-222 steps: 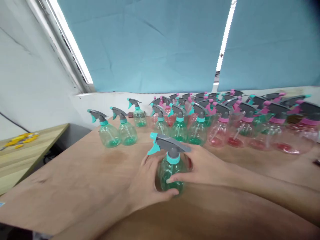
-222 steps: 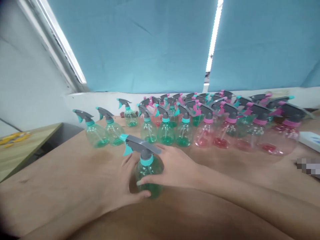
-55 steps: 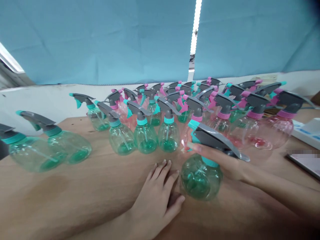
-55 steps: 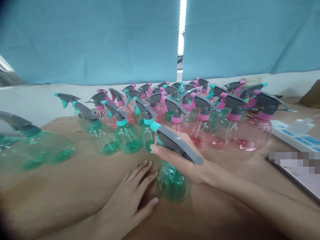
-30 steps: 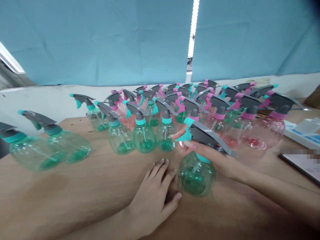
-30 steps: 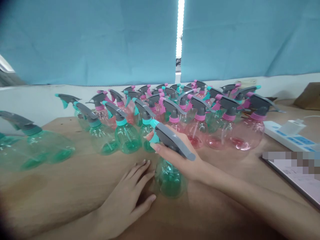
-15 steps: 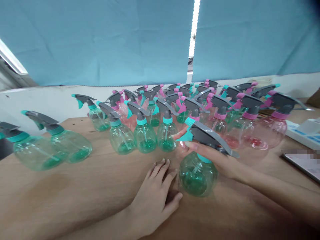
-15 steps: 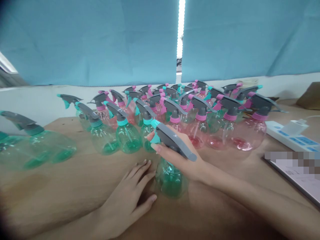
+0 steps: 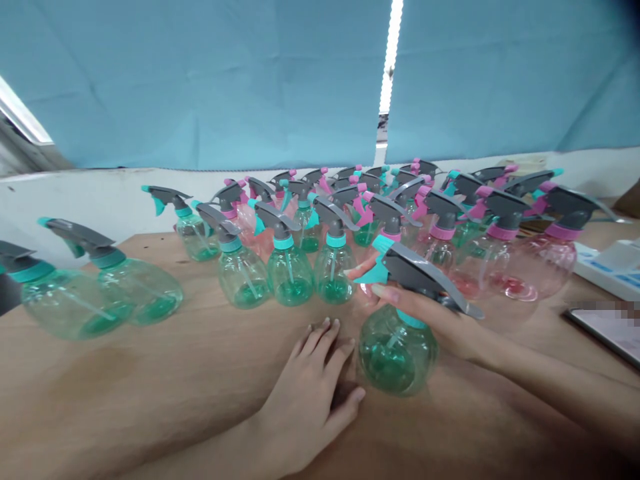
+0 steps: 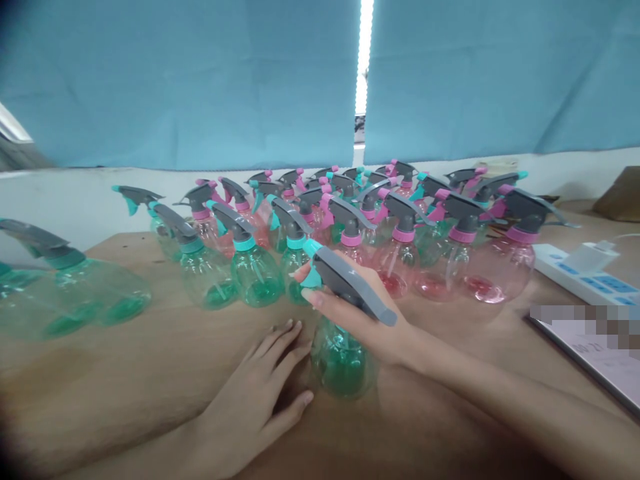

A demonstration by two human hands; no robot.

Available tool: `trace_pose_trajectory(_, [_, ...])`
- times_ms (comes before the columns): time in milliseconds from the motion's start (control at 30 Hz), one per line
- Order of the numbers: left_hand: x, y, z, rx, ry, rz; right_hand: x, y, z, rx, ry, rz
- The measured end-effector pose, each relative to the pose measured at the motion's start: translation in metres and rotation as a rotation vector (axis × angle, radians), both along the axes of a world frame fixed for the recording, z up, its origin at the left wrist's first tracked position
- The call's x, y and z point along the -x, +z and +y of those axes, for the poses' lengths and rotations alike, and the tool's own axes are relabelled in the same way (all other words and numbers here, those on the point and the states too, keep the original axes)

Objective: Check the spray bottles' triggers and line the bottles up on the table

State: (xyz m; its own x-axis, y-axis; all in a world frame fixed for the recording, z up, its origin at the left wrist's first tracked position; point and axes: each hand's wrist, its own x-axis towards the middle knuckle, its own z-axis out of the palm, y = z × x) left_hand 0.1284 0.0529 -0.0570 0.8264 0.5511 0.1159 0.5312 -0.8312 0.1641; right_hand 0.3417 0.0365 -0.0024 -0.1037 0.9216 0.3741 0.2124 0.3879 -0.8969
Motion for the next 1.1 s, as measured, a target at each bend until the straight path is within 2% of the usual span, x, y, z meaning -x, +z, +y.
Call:
trace_pose_trajectory(700, [0.0003, -0.0018, 0.0017, -0.016, -0.014, -0.017, -0.001, 0.0037, -0.0015, 0.049, 0.005, -0.007])
trace_pose_trajectory(1000, [-0.0002, -0.0021, 0.0017, -0.018, -0.008, -0.021, -0.0057, -0.0008, -0.0016, 0.09, 0.13, -0.022])
trace_pose_trajectory(1100, [-0.0001, -0.0019, 0.0015, -0.005, -0.003, 0.009, -0.0062, 0.0033, -0.0013, 0.074, 0.146, -0.017])
